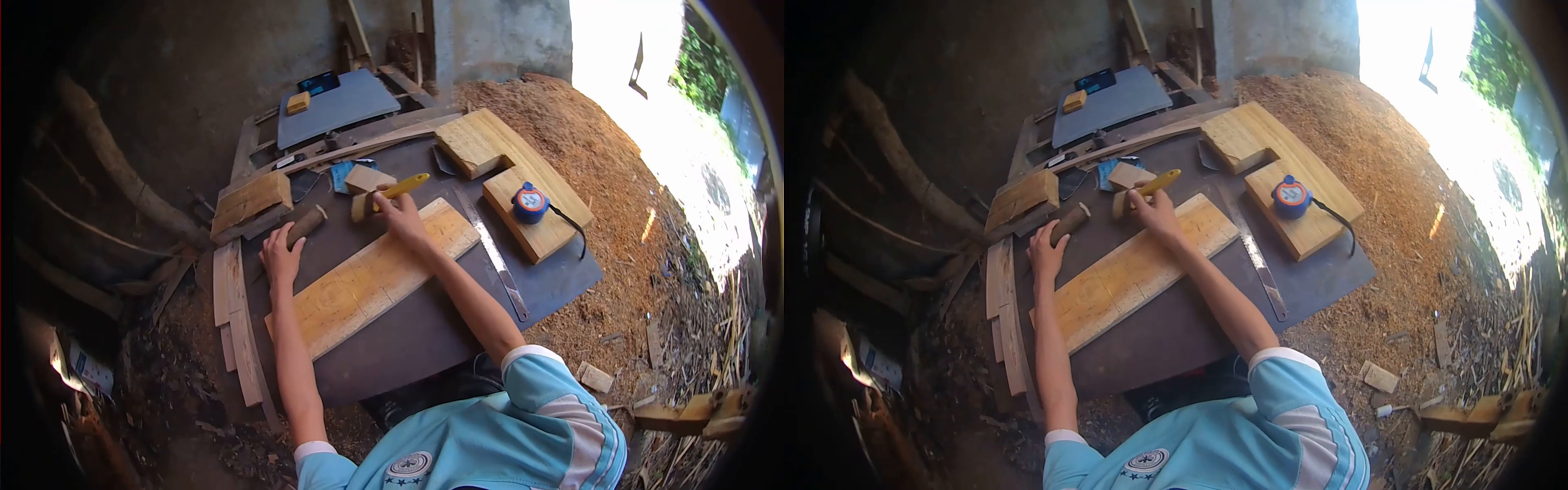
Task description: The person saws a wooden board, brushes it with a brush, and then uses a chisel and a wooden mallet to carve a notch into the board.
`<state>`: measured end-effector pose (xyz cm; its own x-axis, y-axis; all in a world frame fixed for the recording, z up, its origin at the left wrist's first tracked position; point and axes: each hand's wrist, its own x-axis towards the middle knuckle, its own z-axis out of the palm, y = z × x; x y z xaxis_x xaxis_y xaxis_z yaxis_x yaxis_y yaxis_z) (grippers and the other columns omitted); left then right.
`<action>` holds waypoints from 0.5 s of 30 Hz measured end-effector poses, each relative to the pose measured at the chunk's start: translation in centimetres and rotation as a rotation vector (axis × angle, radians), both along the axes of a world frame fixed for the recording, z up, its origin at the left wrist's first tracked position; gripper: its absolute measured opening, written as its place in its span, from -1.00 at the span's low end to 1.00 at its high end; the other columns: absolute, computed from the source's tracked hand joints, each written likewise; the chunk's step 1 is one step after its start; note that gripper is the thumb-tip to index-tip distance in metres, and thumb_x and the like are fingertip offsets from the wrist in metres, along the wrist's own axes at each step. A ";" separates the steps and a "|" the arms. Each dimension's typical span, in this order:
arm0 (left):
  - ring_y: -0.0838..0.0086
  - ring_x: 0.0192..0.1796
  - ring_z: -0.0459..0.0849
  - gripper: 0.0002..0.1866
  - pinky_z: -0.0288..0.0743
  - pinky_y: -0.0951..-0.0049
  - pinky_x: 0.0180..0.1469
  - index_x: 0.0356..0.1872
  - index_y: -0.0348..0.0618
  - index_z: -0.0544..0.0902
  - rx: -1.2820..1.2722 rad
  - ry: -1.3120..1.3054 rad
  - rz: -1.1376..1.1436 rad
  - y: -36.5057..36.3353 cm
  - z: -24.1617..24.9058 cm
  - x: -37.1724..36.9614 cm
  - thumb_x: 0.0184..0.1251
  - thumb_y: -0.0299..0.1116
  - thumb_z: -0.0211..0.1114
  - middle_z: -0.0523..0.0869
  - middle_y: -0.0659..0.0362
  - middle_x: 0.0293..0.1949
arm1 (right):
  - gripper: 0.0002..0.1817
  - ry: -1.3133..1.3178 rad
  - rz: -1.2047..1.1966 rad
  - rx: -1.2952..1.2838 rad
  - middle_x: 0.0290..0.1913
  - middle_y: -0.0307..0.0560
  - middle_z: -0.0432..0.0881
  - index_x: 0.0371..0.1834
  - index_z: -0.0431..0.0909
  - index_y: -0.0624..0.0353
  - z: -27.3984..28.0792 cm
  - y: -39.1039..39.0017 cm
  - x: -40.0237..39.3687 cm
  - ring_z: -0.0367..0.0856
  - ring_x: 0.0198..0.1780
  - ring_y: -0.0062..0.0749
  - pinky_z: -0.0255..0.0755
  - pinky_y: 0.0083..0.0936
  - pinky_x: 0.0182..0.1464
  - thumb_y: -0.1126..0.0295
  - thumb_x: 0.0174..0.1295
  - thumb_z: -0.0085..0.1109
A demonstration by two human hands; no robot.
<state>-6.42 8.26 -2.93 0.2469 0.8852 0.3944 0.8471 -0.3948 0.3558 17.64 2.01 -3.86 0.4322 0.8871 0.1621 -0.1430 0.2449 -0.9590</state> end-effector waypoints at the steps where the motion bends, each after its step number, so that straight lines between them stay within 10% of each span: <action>1: 0.22 0.06 0.47 -0.56 0.29 0.12 0.07 0.03 0.13 0.52 0.006 -0.025 0.005 0.1 0.0 -0.3 0.05 -0.23 0.32 0.55 0.21 -0.02 | -0.62 -0.011 0.038 -0.009 -0.01 0.00 0.46 0.09 0.35 0.23 0.0 -0.2 0.3 0.51 -0.08 -0.37 0.46 -0.52 -0.12 0.36 0.23 0.02; 15: 0.21 0.08 0.42 -0.54 0.21 0.11 0.12 0.10 0.13 0.43 -0.074 -0.011 0.031 0.0 -0.4 -0.6 0.13 -0.19 0.25 0.49 0.15 -0.03 | -0.60 0.055 -0.589 0.282 0.02 0.00 0.31 0.12 0.21 0.22 1.8 -1.1 2.8 0.37 0.02 -0.33 0.22 -0.45 0.10 0.49 0.20 -0.04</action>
<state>-7.00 8.25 -3.38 0.2150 0.9191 0.3301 0.8544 -0.3407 0.3923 20.41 0.92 -2.04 0.8470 0.4259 0.3180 0.0453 0.5384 -0.8415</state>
